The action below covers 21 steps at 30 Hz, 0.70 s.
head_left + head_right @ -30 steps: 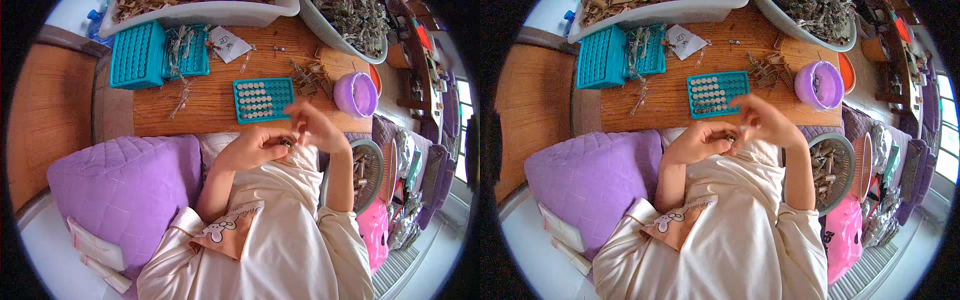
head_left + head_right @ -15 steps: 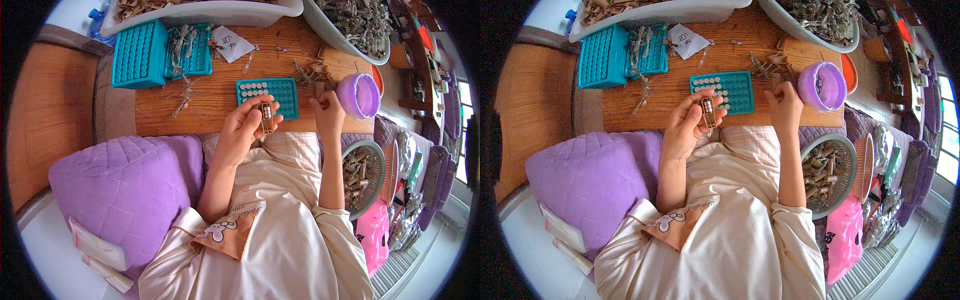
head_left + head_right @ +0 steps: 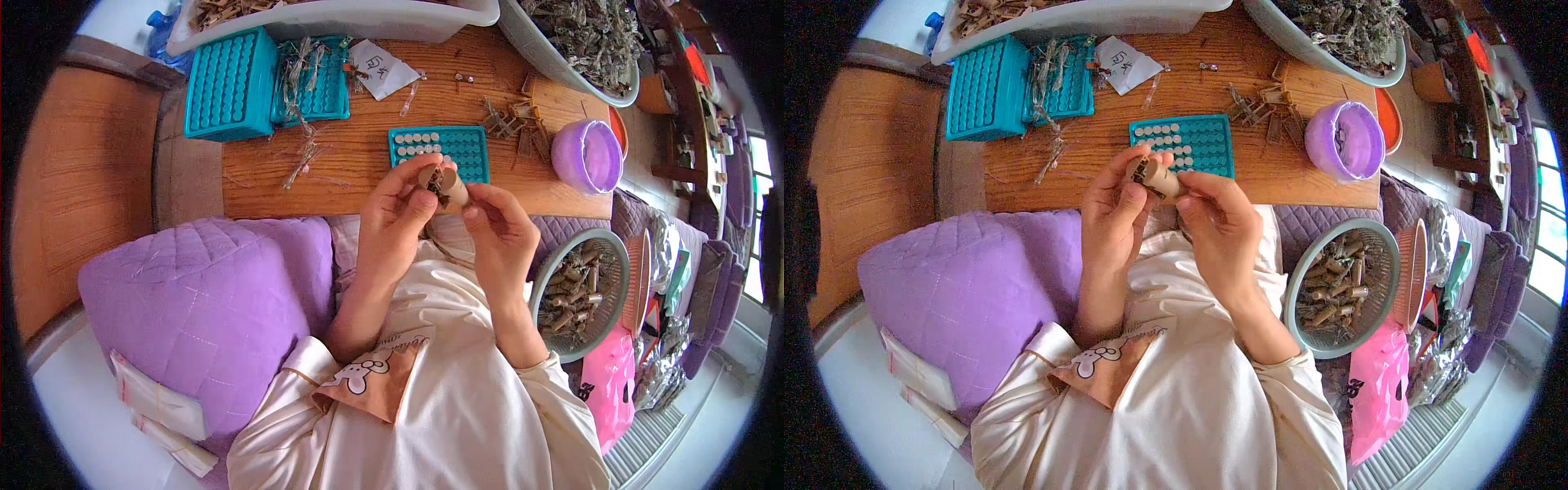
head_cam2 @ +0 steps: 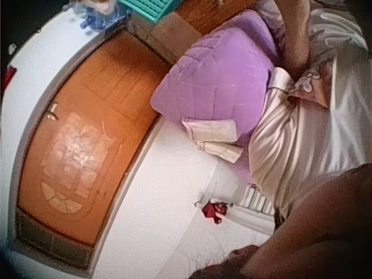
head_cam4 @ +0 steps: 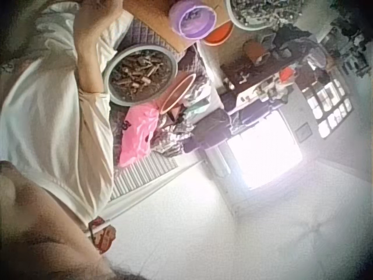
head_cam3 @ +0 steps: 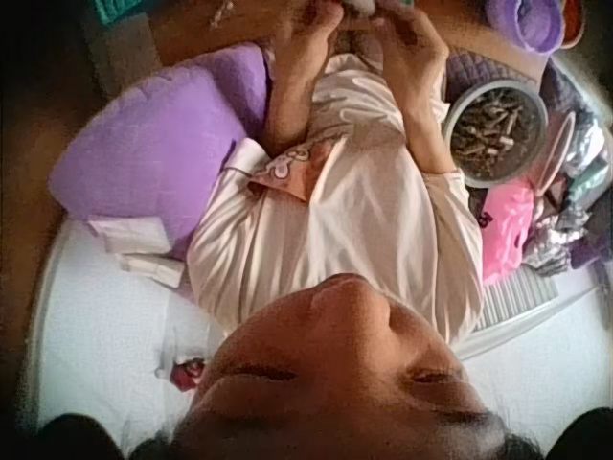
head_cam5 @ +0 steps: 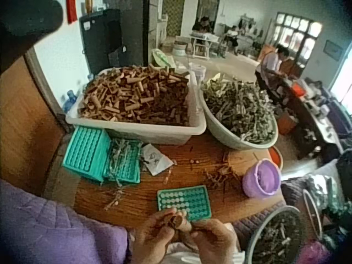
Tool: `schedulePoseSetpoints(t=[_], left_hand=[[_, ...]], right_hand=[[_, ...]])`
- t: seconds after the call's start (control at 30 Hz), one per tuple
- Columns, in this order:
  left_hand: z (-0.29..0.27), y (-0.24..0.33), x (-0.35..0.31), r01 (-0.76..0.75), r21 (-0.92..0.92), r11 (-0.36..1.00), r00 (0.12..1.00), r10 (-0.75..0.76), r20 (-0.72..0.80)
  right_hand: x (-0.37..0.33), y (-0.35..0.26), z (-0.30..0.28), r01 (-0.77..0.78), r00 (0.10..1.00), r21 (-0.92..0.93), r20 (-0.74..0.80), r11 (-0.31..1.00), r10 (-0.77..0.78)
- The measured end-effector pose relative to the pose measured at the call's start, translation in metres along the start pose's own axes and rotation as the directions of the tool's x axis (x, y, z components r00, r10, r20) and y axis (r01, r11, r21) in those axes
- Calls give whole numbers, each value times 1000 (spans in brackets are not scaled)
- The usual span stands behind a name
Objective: The person fills small cardboard tubes with herbal material by hand.
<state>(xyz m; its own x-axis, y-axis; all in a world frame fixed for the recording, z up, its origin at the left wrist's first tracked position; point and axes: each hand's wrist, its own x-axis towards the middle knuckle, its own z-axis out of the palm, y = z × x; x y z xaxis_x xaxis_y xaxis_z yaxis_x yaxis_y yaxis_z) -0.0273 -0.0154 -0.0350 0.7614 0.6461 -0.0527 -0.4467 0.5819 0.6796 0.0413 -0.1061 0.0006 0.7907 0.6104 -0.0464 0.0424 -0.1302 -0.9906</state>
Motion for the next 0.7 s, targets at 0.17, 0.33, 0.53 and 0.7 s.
schedulePoseSetpoints(t=[0.17, 0.33, 0.53, 0.7], left_hand=[[3, -1, -1, -76, -35, 996, 997, 77, 27], [8, 0, -2, -91, 33, 995, 996, 90, 28], [19, -4, -8, -190, 352, 917, 978, 208, -13], [24, -4, -8, -285, 577, 765, 952, 295, 80]], right_hand=[[-3, 10, 13, 78, 995, 46, -72, 996, -74], [-4, 15, 16, 129, 983, 52, -137, 990, -120], [1, 15, 12, 59, 997, -47, -43, 997, -61], [5, 6, 5, 315, 938, -357, 256, 880, -232]])
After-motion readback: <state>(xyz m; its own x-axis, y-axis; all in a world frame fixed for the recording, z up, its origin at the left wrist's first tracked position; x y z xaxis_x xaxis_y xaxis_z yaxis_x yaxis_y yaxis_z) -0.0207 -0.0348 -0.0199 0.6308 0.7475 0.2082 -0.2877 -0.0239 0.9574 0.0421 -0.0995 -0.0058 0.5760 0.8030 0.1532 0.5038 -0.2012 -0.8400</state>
